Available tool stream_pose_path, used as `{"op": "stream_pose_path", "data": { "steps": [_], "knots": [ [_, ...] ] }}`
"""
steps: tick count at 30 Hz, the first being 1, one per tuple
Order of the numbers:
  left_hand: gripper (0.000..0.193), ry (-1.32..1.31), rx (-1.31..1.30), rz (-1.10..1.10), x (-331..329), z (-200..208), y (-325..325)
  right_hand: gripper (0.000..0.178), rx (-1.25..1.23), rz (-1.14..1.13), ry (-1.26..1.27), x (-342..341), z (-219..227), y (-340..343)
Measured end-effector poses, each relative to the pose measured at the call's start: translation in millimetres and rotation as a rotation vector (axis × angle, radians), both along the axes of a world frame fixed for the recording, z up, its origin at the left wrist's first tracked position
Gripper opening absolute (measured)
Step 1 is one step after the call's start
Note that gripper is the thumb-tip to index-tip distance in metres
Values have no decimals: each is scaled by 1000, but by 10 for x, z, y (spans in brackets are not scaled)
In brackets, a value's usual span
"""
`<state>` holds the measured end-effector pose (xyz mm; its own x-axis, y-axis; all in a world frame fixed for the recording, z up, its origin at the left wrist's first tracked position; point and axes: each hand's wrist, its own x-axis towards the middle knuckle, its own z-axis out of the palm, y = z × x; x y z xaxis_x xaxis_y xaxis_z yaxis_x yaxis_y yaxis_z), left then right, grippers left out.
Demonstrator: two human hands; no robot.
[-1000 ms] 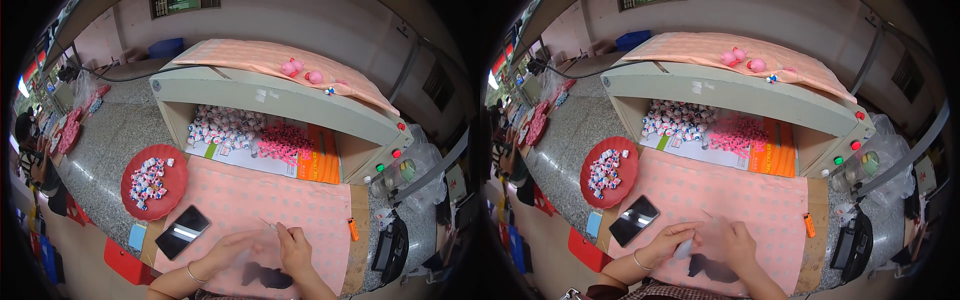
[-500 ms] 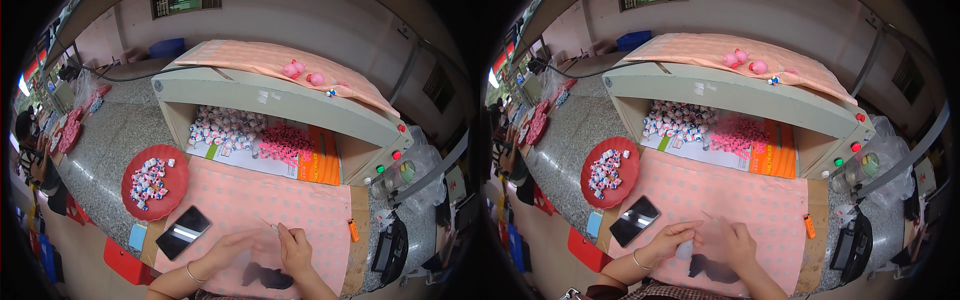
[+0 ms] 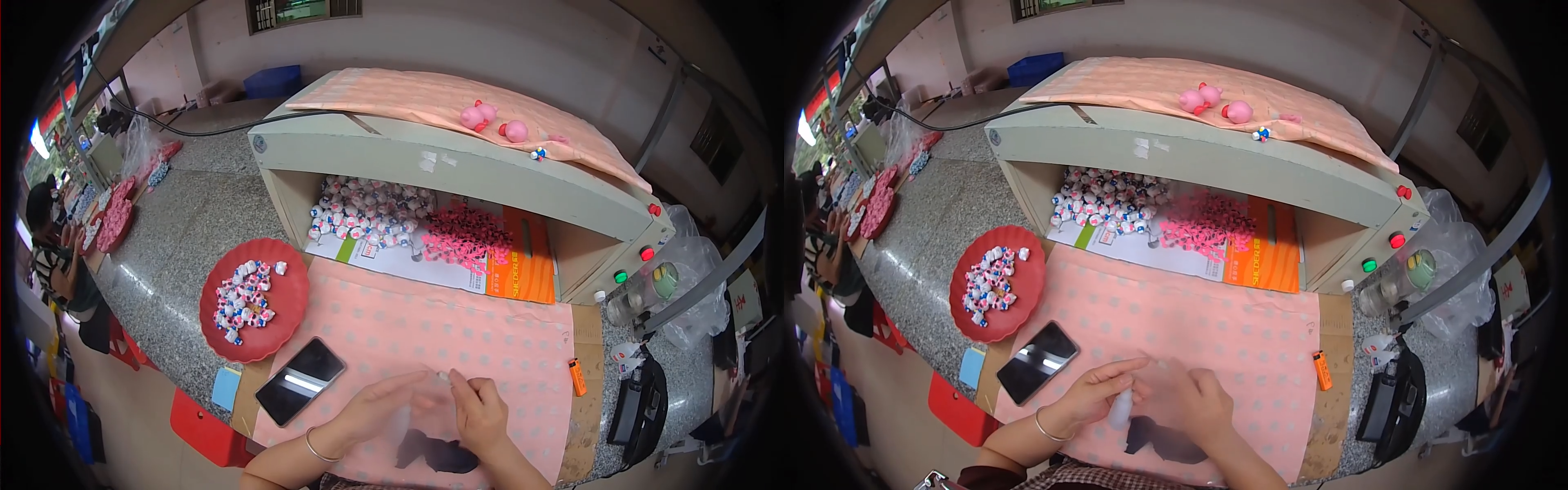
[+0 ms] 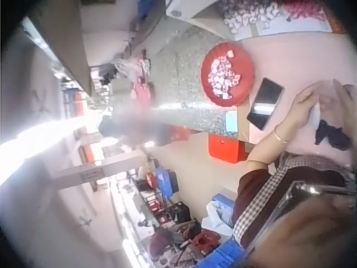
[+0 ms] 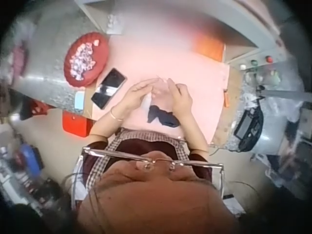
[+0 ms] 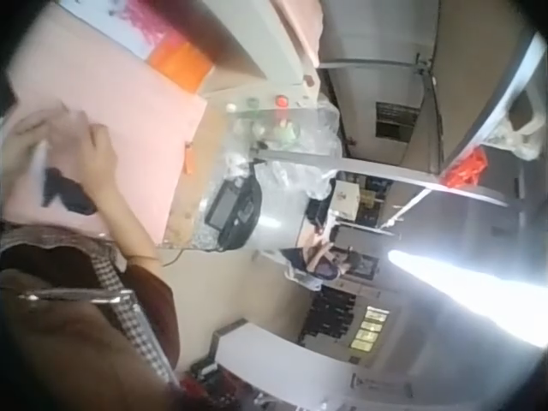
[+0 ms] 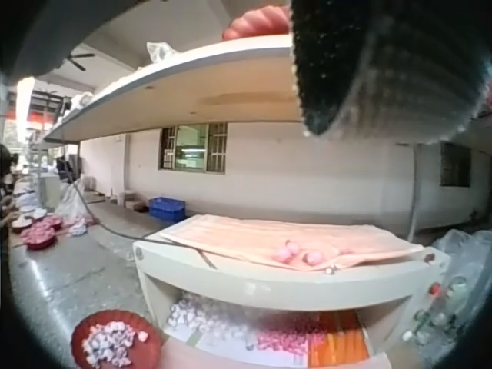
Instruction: Glue small plastic bows onto toy character heads at a factory workbench.
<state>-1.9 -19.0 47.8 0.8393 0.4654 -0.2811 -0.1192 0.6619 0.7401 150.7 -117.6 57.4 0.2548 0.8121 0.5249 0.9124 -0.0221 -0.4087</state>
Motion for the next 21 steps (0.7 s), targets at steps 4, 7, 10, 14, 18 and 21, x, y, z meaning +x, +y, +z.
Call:
{"op": "stream_pose_path", "data": {
  "steps": [4,7,10,14,18,21],
  "knots": [
    [37,-55,-36,-24,-8,-43,-4,31,-88,-49,-5,-10,-19,-2],
    [35,-22,-44,8,-7,-88,-1,31,9,-56,46,2,-39,-3],
    [34,-48,-8,15,-8,-119,-1,32,-13,67,-15,-6,-48,6],
    [35,-7,41,20,3,-110,1,32,-29,-112,9,-6,-23,16],
    [35,6,5,6,-3,-61,9,33,11,76,-3,-26,1,27],
    [36,59,26,-38,-19,-32,12,33,-28,-95,-14,-10,2,23]
  ]
}}
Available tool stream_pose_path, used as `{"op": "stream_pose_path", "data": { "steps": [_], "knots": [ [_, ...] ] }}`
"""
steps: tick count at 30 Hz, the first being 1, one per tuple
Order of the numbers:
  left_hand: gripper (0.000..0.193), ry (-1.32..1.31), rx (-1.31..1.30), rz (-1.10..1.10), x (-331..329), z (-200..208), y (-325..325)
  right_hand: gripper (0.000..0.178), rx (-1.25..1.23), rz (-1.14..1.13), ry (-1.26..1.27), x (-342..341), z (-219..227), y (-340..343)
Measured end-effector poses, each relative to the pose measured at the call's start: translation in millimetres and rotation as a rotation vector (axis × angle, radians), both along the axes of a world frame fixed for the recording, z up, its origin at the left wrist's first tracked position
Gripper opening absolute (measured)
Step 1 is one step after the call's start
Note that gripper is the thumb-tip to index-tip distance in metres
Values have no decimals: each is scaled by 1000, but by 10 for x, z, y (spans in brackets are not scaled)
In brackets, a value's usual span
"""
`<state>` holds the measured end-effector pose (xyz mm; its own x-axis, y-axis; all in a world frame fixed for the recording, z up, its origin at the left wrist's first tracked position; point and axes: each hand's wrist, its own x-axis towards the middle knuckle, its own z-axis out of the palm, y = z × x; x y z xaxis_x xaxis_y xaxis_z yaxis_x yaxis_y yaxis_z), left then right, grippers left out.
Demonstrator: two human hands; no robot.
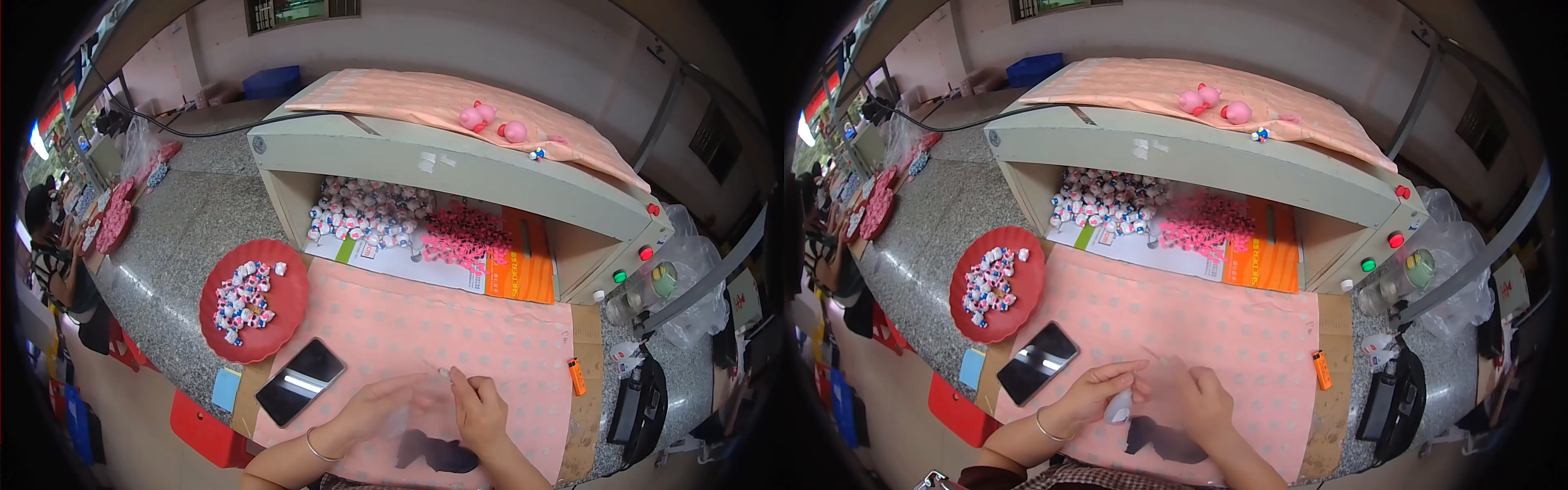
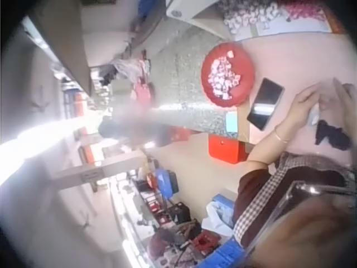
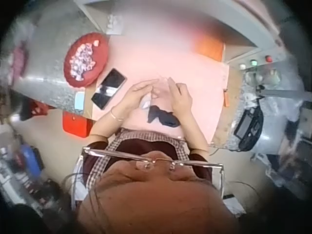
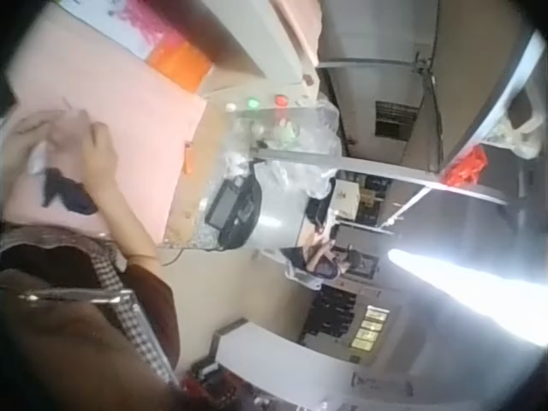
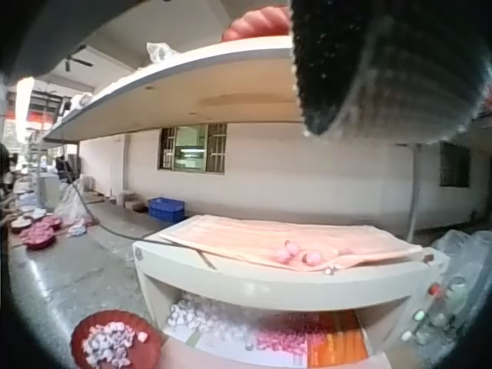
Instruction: Glue small plastic bows onto toy character heads at a factory workbench.
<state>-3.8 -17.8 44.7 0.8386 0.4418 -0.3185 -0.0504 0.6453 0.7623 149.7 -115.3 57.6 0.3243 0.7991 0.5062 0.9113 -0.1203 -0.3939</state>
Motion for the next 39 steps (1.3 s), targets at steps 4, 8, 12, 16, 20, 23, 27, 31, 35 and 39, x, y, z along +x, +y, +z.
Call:
{"op": "stream_pose_path", "data": {
  "steps": [4,8,12,16,20,23,27,31,35,39],
  "knots": [
    [35,-11,-10,19,24,20,-15,31,-13,117,-81,8,-28,-9],
    [33,-10,-67,33,13,18,-7,28,-139,-92,-5,182,-66,-36],
    [30,-136,-39,200,-1,-64,41,35,-348,-70,-1,477,-90,-165],
    [19,-193,-39,486,-25,-135,108,29,-260,-55,-70,554,-69,-237],
    [17,-229,53,434,43,-58,-35,37,-143,339,499,238,36,-115],
    [15,-224,140,396,105,85,-157,43,-335,496,806,-87,107,0],
    [14,-278,401,417,114,253,-44,41,-400,591,666,-12,89,-4],
    [15,-53,697,406,238,269,398,26,-139,305,703,199,-233,0],
    [23,242,1574,524,758,185,1222,22,-23,160,944,318,-571,8],
    [36,571,1865,581,1223,293,2073,21,77,140,1043,337,-716,32]
  ]
}}
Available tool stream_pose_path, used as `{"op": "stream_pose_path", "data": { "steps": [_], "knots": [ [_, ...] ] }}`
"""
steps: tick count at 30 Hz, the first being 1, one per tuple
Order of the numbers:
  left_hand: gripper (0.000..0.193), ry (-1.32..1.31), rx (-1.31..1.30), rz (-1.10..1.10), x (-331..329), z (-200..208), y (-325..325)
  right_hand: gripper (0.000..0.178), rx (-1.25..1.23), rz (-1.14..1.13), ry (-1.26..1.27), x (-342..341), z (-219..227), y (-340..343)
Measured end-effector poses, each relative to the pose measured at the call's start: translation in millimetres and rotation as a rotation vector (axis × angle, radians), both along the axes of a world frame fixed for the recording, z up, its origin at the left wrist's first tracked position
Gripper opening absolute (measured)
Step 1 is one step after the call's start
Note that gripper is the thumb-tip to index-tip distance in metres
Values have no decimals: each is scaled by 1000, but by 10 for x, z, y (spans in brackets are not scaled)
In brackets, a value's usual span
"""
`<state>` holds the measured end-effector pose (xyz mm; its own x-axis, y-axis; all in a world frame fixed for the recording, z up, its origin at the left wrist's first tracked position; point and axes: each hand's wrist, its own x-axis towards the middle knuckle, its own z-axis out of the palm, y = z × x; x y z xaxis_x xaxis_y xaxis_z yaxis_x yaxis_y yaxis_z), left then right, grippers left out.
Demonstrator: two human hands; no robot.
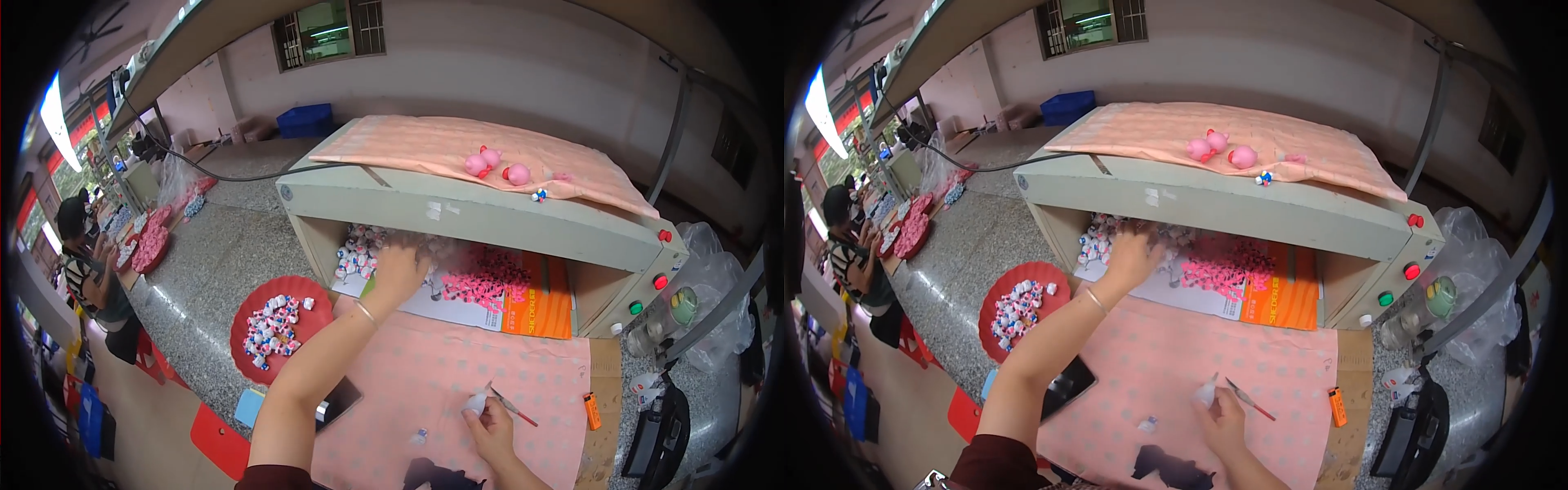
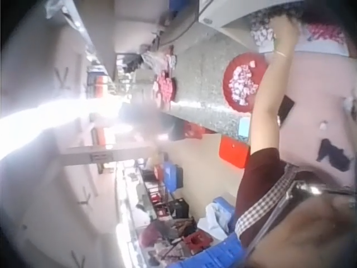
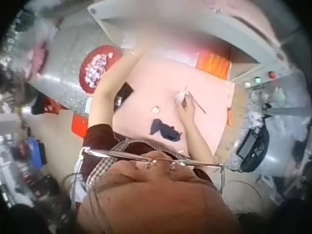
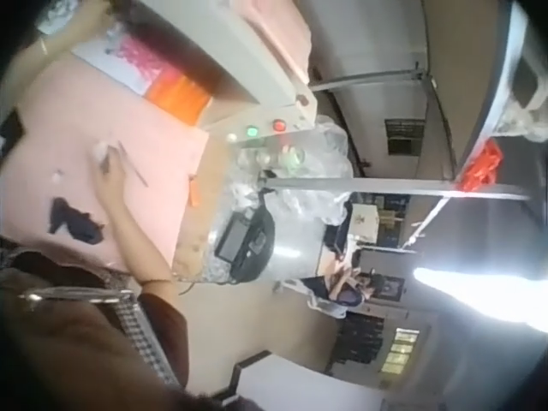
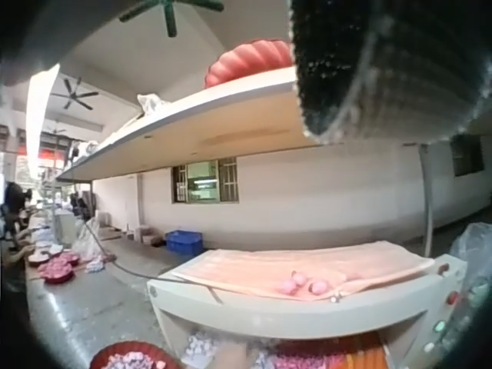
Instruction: Glue small plastic bows onto toy character heads at a factory workbench.
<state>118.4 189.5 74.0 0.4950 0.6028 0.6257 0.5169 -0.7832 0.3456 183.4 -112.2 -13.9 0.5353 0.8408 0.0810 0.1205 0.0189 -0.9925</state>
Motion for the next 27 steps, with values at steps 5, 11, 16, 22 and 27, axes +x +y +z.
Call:
{"op": "stream_pose_path", "data": {
  "steps": [5,11,16,22,27],
  "knots": [
    [54,80,155,90,445,-168,469,25,-46,56,-149,83,-53,-9],
    [45,198,178,157,468,-470,659,24,-54,19,-112,73,-83,-21],
    [36,139,24,-41,111,-482,336,23,-39,-15,-66,51,-78,-8],
    [25,205,-88,125,-316,-504,-235,23,-31,-27,-24,34,-85,-5],
    [22,74,-207,-213,-725,-585,-749,26,1,9,35,1,-24,-3]
  ]
}}
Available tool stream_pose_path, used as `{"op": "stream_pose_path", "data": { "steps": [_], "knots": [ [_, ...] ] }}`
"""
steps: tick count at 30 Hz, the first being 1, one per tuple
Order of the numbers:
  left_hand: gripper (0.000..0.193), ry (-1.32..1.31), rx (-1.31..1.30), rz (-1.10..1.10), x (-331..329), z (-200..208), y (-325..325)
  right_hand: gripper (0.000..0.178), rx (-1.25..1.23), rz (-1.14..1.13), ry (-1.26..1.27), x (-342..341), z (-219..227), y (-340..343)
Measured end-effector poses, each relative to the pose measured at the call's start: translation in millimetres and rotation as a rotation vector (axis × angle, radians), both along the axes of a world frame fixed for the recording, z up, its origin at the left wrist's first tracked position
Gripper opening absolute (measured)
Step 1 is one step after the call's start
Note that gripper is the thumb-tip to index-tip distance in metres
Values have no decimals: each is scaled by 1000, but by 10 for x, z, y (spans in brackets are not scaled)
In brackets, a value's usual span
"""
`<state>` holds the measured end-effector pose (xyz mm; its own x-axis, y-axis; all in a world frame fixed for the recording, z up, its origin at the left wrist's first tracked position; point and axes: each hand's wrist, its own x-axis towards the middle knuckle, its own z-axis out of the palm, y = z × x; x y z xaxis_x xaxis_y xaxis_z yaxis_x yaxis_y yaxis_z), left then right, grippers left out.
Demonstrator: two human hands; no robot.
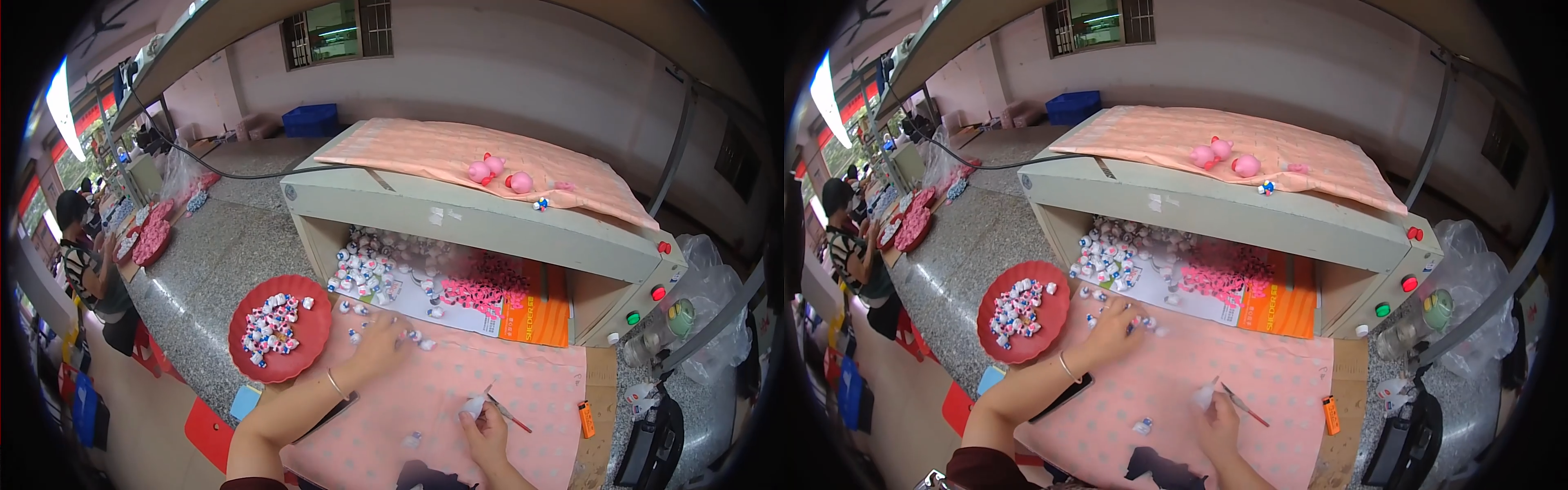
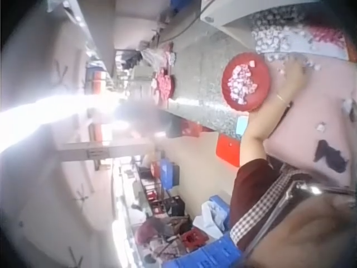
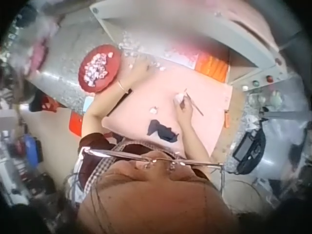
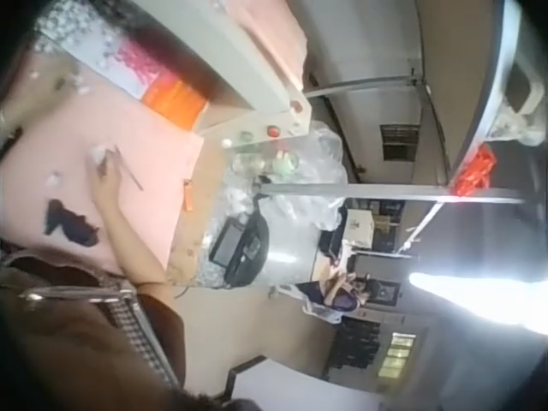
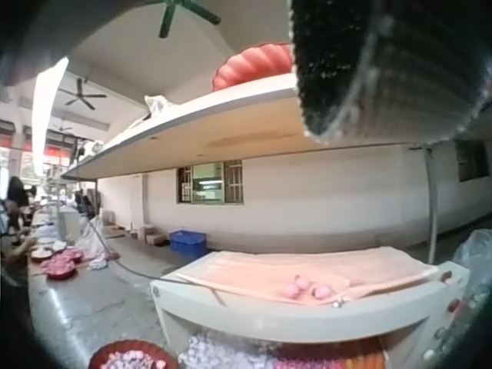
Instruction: Glue small plastic bows onto toy character heads at a factory workbench.
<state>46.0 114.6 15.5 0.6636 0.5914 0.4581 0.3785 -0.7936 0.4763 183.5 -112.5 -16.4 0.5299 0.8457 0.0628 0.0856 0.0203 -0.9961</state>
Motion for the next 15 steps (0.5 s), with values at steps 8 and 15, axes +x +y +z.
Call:
{"op": "stream_pose_path", "data": {
  "steps": [8,15],
  "knots": [
    [39,241,38,-136,-330,124,-631,19,-3,-64,-53,-39,250,-12],
    [63,12,-241,439,-391,-81,15,25,-37,81,-48,148,548,300]
  ]
}}
